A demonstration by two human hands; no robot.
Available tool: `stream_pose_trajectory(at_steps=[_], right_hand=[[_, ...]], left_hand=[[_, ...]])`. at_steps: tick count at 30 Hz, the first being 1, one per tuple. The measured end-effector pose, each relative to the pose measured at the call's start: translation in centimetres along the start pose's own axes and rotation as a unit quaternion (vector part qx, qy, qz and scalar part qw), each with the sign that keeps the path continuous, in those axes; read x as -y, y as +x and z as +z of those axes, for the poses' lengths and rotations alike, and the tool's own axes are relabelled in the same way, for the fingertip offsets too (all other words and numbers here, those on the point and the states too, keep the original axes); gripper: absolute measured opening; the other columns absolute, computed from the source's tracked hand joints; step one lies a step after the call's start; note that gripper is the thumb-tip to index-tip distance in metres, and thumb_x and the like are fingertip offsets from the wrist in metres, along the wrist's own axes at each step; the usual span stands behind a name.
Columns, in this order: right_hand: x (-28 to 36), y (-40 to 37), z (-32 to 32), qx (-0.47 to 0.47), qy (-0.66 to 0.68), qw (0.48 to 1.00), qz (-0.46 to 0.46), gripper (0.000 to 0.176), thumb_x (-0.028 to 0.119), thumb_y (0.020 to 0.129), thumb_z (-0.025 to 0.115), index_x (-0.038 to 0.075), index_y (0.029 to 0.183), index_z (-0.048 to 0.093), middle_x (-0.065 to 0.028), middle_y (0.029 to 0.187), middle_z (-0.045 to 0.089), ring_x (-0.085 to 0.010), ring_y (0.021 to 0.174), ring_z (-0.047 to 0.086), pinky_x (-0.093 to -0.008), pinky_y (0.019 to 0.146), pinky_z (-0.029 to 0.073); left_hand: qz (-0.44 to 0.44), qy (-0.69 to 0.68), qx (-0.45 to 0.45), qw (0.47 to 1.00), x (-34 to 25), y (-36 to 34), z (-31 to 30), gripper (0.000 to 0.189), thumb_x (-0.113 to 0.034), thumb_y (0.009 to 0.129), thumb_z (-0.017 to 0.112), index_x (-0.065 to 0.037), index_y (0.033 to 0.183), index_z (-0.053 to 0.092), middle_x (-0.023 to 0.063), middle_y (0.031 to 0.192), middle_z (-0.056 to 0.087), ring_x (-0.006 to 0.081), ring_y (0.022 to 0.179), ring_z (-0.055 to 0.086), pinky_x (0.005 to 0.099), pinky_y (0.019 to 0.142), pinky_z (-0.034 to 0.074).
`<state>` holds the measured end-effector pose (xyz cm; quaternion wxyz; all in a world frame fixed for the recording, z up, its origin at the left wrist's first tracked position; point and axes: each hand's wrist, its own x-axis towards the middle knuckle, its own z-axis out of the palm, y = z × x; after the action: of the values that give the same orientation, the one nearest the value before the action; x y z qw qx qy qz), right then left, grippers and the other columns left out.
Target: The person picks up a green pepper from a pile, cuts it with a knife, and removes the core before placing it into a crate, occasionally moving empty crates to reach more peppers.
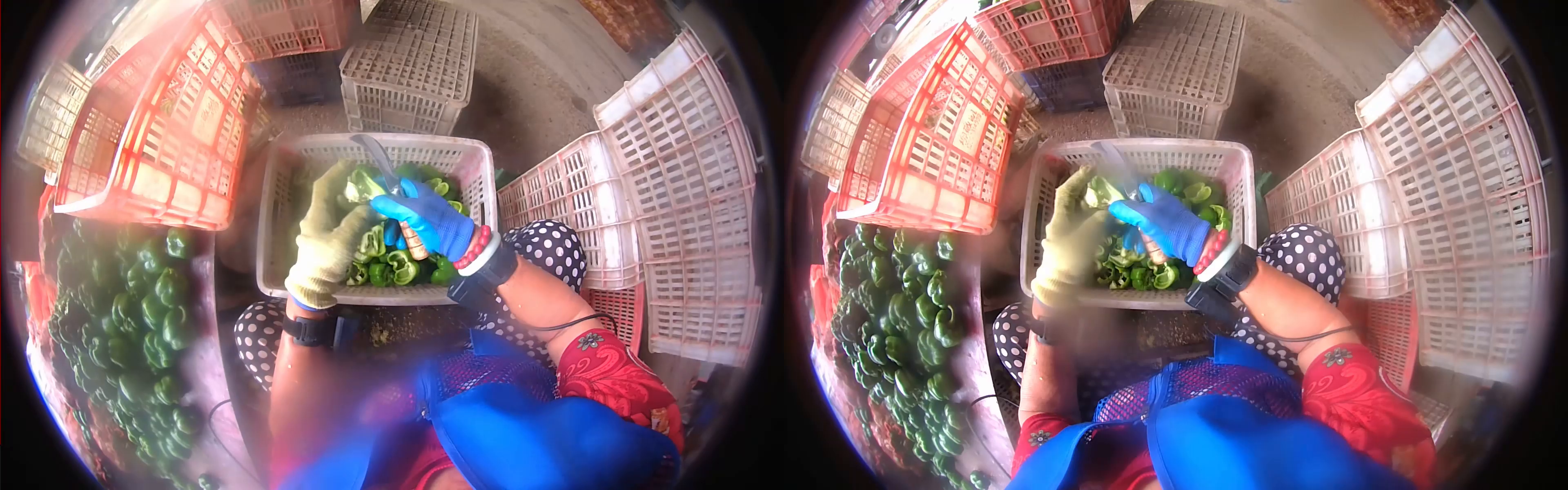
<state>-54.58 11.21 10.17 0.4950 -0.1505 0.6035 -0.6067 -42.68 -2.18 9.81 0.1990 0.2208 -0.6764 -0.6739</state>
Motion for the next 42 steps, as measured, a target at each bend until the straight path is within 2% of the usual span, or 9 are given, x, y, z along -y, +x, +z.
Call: stream_pose_trajectory(at_steps=[5, 9, 17, 26, 30, 33, 36, 39, 42], right_hand=[[-2.0, -0.1, -0.5, -0.069, -0.440, 0.865, -0.230, 0.039, 0.031, 0.095, 0.069, 0.007, 0.126, 0.064, -0.0061, 0.089, 0.072, -0.0120, 0.069, 0.069, -0.0260, 0.055, 0.051], [0.7, -1.2, -0.5, 0.089, -0.126, 0.987, -0.052, 0.052, 0.024, 0.095, 0.070, 0.010, 0.144, 0.057, -0.0034, 0.092, 0.072, -0.0100, 0.075, 0.070, -0.0230, 0.061, 0.052], [-0.5, -0.7, 0.4, 0.197, 0.127, 0.972, -0.021, 0.060, 0.023, 0.093, 0.074, 0.006, 0.146, 0.051, -0.0089, 0.108, 0.070, -0.0179, 0.081, 0.071, -0.0273, 0.064, 0.055], [-0.1, -1.0, 1.2, 0.202, 0.262, 0.944, 0.003, 0.056, 0.032, 0.093, 0.067, 0.001, 0.138, 0.056, -0.0143, 0.105, 0.072, -0.0167, 0.068, 0.066, -0.0243, 0.048, 0.045], [-0.2, -1.4, 0.4, 0.136, 0.299, 0.945, 0.003, 0.041, 0.031, 0.096, 0.064, 0.001, 0.123, 0.065, -0.0161, 0.095, 0.074, -0.0214, 0.068, 0.070, -0.0304, 0.056, 0.057], [-0.6, 0.0, -2.4, 0.160, 0.273, 0.946, 0.065, 0.037, 0.027, 0.095, 0.067, 0.003, 0.123, 0.065, -0.0133, 0.094, 0.074, -0.0213, 0.070, 0.072, -0.0319, 0.059, 0.060], [2.9, -0.7, -1.7, 0.111, -0.253, 0.958, 0.078, 0.029, 0.029, 0.092, 0.073, 0.005, 0.108, 0.071, -0.0076, 0.080, 0.073, -0.0110, 0.067, 0.066, -0.0274, 0.053, 0.050], [-2.7, 1.4, -4.2, -0.032, -0.601, 0.789, -0.125, 0.024, 0.032, 0.092, 0.074, 0.009, 0.098, 0.071, 0.0019, 0.066, 0.062, -0.0084, 0.050, 0.054, -0.0242, 0.047, 0.044], [-1.7, 0.3, -2.0, 0.033, -0.312, 0.949, 0.018, 0.025, 0.035, 0.093, 0.074, 0.010, 0.094, 0.070, 0.0053, 0.064, 0.055, -0.0060, 0.050, 0.050, -0.0245, 0.045, 0.042]], left_hand=[[0.007, 0.437, 0.030, 0.899, -1.9, -0.7, -0.9, 0.036, -0.021, 0.084, 0.076, -0.009, 0.114, 0.061, 0.0153, 0.093, 0.070, 0.0344, 0.082, 0.070, 0.0439, 0.075, 0.055], [0.053, 0.481, -0.008, 0.875, -1.6, -1.0, -1.6, 0.031, -0.031, 0.083, 0.078, -0.006, 0.093, 0.062, 0.0156, 0.076, 0.068, 0.0379, 0.073, 0.068, 0.0443, 0.067, 0.054], [-0.122, -0.043, 0.120, 0.984, -1.8, -1.4, -3.4, 0.041, -0.032, 0.091, 0.078, 0.002, 0.114, 0.071, 0.0062, 0.094, 0.074, 0.0118, 0.083, 0.068, 0.0278, 0.071, 0.053], [-0.113, -0.308, 0.028, 0.944, -0.4, -2.4, -2.9, 0.042, -0.044, 0.097, 0.065, -0.003, 0.107, 0.066, 0.0080, 0.080, 0.067, 0.0193, 0.061, 0.063, 0.0298, 0.053, 0.052], [-0.005, -0.345, 0.060, 0.937, -4.5, -3.8, -5.8, 0.035, -0.035, 0.106, 0.054, -0.002, 0.111, 0.065, 0.0114, 0.094, 0.067, 0.0225, 0.082, 0.064, 0.0335, 0.077, 0.052], [0.041, -0.110, -0.112, 0.987, -7.5, -9.0, -11.8, 0.030, -0.027, 0.106, 0.052, -0.002, 0.099, 0.068, 0.0063, 0.091, 0.069, 0.0187, 0.082, 0.065, 0.0321, 0.077, 0.054], [-0.214, 0.191, -0.152, 0.946, -11.2, -16.9, -17.5, 0.030, -0.030, 0.092, 0.067, -0.002, 0.100, 0.071, 0.0059, 0.083, 0.071, 0.0188, 0.073, 0.069, 0.0323, 0.069, 0.056], [-0.454, 0.586, -0.066, 0.668, -12.0, -20.3, -18.7, 0.055, -0.045, 0.077, 0.079, -0.001, 0.110, 0.073, 0.0124, 0.088, 0.076, 0.0264, 0.079, 0.074, 0.0372, 0.079, 0.057], [-0.309, 0.572, -0.205, 0.732, -8.7, -20.9, -21.7, 0.054, -0.047, 0.080, 0.075, -0.005, 0.113, 0.072, 0.0170, 0.090, 0.075, 0.0319, 0.086, 0.074, 0.0412, 0.083, 0.056]])
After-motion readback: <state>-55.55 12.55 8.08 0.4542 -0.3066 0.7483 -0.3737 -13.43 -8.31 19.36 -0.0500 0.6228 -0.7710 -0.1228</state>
